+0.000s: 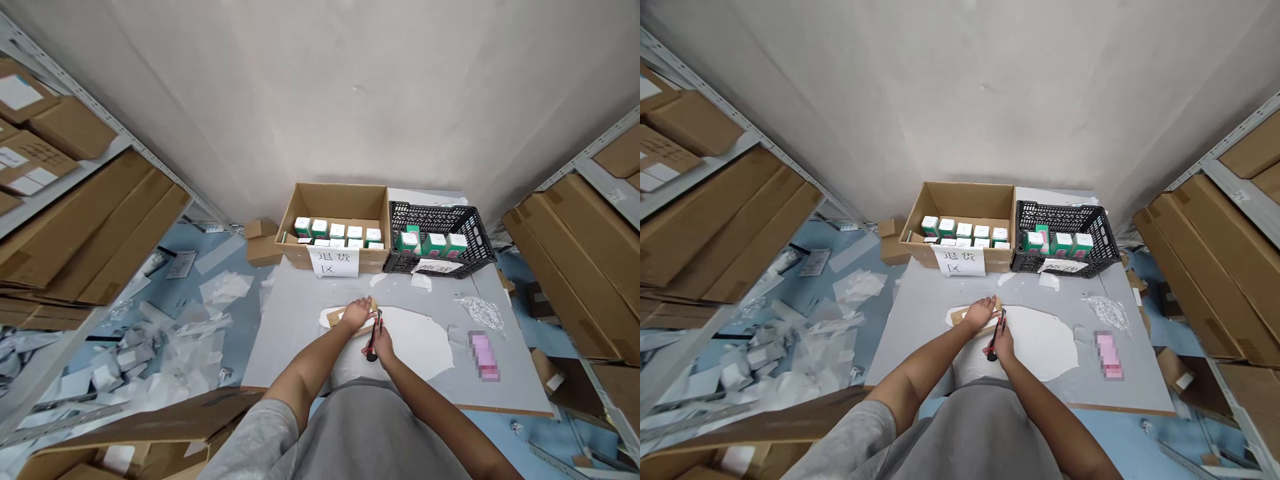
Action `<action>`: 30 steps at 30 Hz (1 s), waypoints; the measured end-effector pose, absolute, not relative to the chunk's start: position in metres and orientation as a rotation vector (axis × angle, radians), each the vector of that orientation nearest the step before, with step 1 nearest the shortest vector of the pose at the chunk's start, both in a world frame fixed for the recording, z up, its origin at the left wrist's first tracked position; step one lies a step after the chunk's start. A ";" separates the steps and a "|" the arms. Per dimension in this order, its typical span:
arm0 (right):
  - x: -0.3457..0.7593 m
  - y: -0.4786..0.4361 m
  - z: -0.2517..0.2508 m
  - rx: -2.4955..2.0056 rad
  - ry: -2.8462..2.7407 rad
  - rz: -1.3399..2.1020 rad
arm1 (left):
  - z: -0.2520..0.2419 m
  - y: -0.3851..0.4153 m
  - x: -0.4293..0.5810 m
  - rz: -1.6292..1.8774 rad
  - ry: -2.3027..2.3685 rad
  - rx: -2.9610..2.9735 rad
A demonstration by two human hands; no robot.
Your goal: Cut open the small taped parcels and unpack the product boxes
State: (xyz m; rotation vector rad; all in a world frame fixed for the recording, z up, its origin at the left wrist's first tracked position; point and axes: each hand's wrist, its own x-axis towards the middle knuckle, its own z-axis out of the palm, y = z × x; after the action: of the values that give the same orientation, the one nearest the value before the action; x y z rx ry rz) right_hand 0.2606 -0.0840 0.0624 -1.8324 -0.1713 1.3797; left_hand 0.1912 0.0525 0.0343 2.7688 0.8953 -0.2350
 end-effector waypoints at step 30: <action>0.312 -0.085 0.072 -1.957 -0.312 1.093 | 0.046 0.039 0.178 0.009 0.906 2.656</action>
State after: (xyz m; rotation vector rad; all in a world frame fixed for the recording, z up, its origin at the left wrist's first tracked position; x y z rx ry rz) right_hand 0.3123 -0.0853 0.0721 -1.9567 -0.3123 1.0932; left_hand 0.1781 0.0395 0.0457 2.6559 0.9063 0.0089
